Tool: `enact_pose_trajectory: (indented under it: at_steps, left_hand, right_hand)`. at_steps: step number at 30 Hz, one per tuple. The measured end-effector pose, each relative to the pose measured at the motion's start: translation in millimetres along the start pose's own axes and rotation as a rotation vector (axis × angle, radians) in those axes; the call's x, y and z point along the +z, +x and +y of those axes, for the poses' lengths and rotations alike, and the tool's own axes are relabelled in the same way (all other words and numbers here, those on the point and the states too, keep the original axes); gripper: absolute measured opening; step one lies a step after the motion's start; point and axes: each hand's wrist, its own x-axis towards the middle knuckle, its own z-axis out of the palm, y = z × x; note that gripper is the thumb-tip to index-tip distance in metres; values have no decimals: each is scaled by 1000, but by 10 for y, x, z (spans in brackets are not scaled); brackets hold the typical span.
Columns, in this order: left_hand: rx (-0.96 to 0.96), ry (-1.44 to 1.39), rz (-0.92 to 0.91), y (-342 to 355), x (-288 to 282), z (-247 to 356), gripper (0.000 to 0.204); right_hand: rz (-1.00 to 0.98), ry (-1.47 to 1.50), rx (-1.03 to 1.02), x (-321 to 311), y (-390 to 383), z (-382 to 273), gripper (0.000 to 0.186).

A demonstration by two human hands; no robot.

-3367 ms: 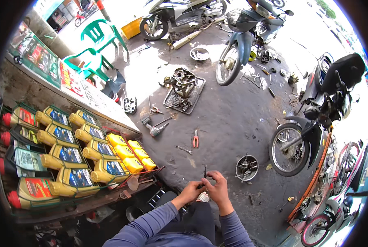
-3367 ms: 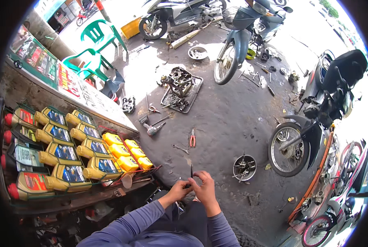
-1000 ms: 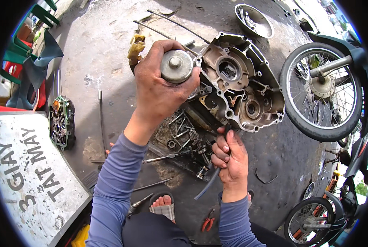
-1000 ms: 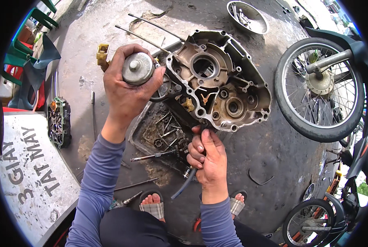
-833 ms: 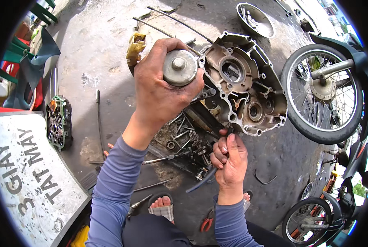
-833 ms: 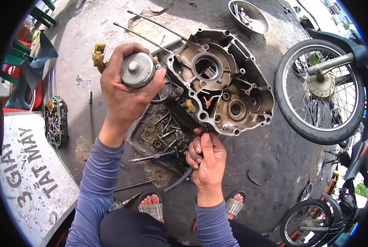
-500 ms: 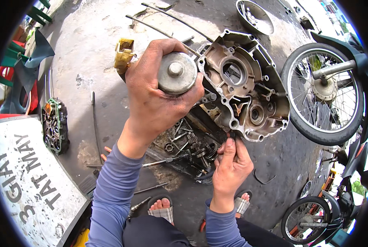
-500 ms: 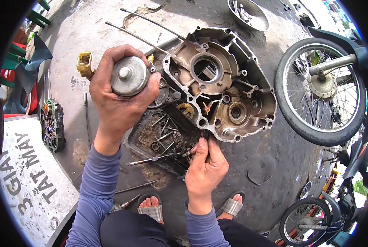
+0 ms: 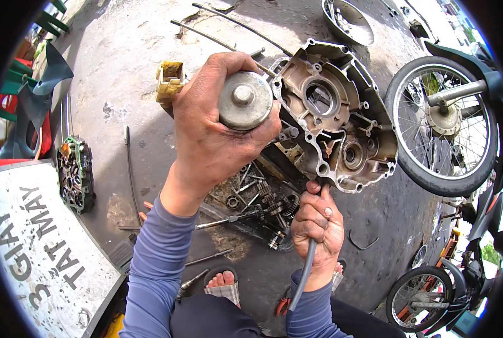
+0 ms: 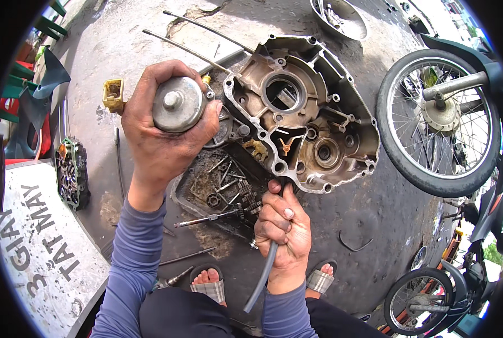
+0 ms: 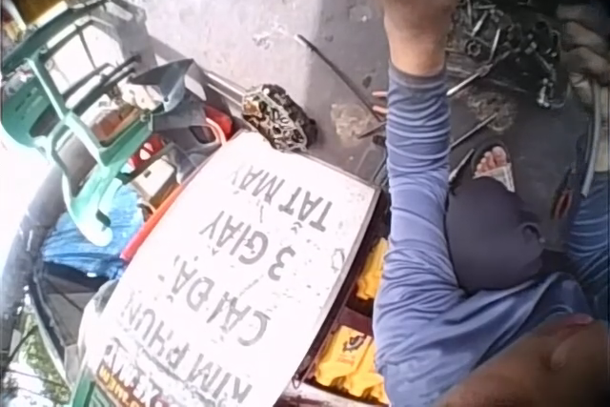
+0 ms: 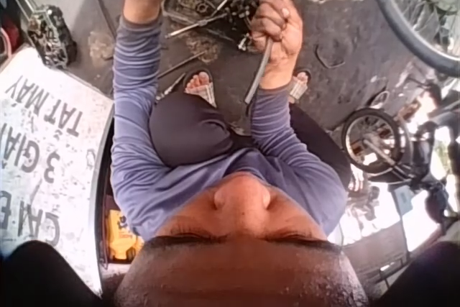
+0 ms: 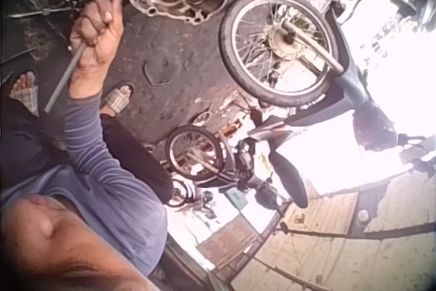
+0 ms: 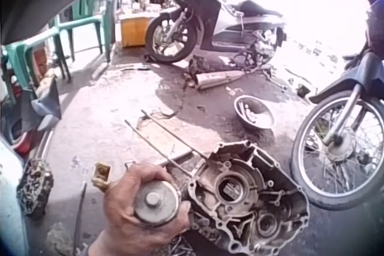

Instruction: The person is cleaning and inspecting internal components of a motorcycle engine, including the crankcase and starter motor.

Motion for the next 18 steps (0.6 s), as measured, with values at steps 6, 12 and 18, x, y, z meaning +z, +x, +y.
enact_pose_trajectory:
  at_steps: [6,12,18]
  left_hand:
    - [-8,9,-3,-29,-27,19,39]
    - [-48,66,29,-62,12,87,38]
    - [-39,101,95,-100,92,94,36]
  right_hand:
    - [-90,299,84,-15,43,45,22]
    - [-96,124,58,-17,28,54,26]
    - [289,-1239,-299,202,-93,-28,24]
